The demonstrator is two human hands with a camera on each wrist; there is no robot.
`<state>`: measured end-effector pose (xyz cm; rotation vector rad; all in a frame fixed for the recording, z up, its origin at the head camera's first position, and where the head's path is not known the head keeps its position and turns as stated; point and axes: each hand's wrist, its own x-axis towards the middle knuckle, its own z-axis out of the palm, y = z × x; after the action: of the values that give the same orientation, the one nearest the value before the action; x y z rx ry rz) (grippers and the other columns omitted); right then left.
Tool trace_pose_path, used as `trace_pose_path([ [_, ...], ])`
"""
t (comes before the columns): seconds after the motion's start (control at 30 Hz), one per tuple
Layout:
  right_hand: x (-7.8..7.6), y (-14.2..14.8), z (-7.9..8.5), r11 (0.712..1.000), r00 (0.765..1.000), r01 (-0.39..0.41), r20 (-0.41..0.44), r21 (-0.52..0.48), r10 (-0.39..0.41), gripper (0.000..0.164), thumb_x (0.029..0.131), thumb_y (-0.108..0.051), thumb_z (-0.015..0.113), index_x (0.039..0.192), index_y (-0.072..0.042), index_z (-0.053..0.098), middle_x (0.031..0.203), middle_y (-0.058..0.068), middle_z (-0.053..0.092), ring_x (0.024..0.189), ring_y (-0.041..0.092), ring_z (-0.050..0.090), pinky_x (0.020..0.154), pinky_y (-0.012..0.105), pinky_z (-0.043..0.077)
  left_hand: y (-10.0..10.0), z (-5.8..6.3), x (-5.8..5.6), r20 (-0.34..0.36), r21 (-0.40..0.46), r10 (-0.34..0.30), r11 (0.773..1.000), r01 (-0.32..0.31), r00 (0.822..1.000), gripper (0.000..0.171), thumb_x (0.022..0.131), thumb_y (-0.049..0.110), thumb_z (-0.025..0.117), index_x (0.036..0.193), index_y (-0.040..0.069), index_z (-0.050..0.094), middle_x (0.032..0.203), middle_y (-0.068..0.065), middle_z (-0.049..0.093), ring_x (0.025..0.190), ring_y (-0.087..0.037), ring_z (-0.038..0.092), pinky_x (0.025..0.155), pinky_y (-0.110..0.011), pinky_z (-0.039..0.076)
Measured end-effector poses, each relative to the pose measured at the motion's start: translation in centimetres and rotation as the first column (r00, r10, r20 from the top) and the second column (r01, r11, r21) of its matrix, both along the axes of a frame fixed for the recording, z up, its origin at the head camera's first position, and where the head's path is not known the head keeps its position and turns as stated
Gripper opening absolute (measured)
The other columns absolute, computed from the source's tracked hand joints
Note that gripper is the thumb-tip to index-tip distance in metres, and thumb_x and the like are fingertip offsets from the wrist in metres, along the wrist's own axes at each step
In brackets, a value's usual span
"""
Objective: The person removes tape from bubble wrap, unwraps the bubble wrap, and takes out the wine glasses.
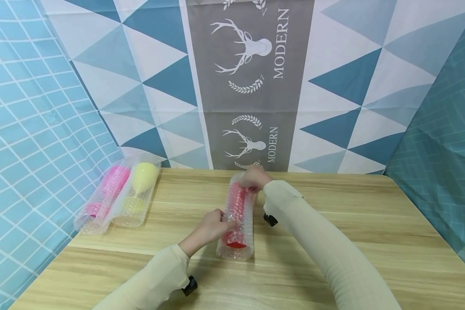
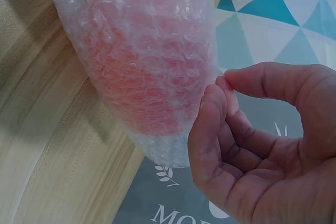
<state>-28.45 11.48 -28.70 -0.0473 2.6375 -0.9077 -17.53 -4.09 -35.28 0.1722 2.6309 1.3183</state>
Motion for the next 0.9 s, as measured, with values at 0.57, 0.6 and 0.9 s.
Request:
trace_pose_path([
  [0.57, -0.08, 0.17, 0.03, 1.000, 1.000, -0.006, -0.013, 0.015, 0.006, 0.041, 0.079, -0.004, 0.063, 0.115, 0.010, 0.049, 0.055, -0.003, 0.055, 0.046, 0.005, 0.052, 0.059, 0.024, 0.058, 0.11, -0.14, 0.12, 0.002, -0.023, -0.001, 1.000, 0.001, 1.000, 0.045, 0.086, 0.029, 0.069, 0.105, -0.010, 0.056, 0.083, -0.012, 0.058, 0.069, -0.020, 0.055, 0.053, -0.027, 0.046],
  [0.6, -0.07, 0.17, 0.05, 1.000, 1.000, -0.004, -0.014, 0.017, 0.005, 0.040, 0.079, -0.004, 0.063, 0.114, 0.010, 0.050, 0.054, -0.003, 0.055, 0.046, 0.005, 0.052, 0.059, 0.024, 0.059, 0.10, -0.13, 0.13, 0.003, -0.021, -0.001, 1.000, 0.001, 1.000, 0.045, 0.086, 0.029, 0.069, 0.105, -0.010, 0.056, 0.083, -0.012, 0.058, 0.069, -0.020, 0.055, 0.053, -0.027, 0.046],
  [0.9, -0.05, 0.48, 0.17, 1.000, 1.000, 0.000, -0.028, 0.024, 0.000, 0.044, 0.078, -0.005, 0.061, 0.118, 0.010, 0.048, 0.057, -0.001, 0.055, 0.046, 0.005, 0.053, 0.053, 0.021, 0.056, 0.13, -0.28, 0.04, -0.013, -0.019, -0.015, 1.000, 0.015, 1.000, 0.038, 0.086, 0.028, 0.068, 0.098, -0.006, 0.057, 0.082, -0.010, 0.055, 0.068, -0.018, 0.053, 0.052, -0.026, 0.044],
])
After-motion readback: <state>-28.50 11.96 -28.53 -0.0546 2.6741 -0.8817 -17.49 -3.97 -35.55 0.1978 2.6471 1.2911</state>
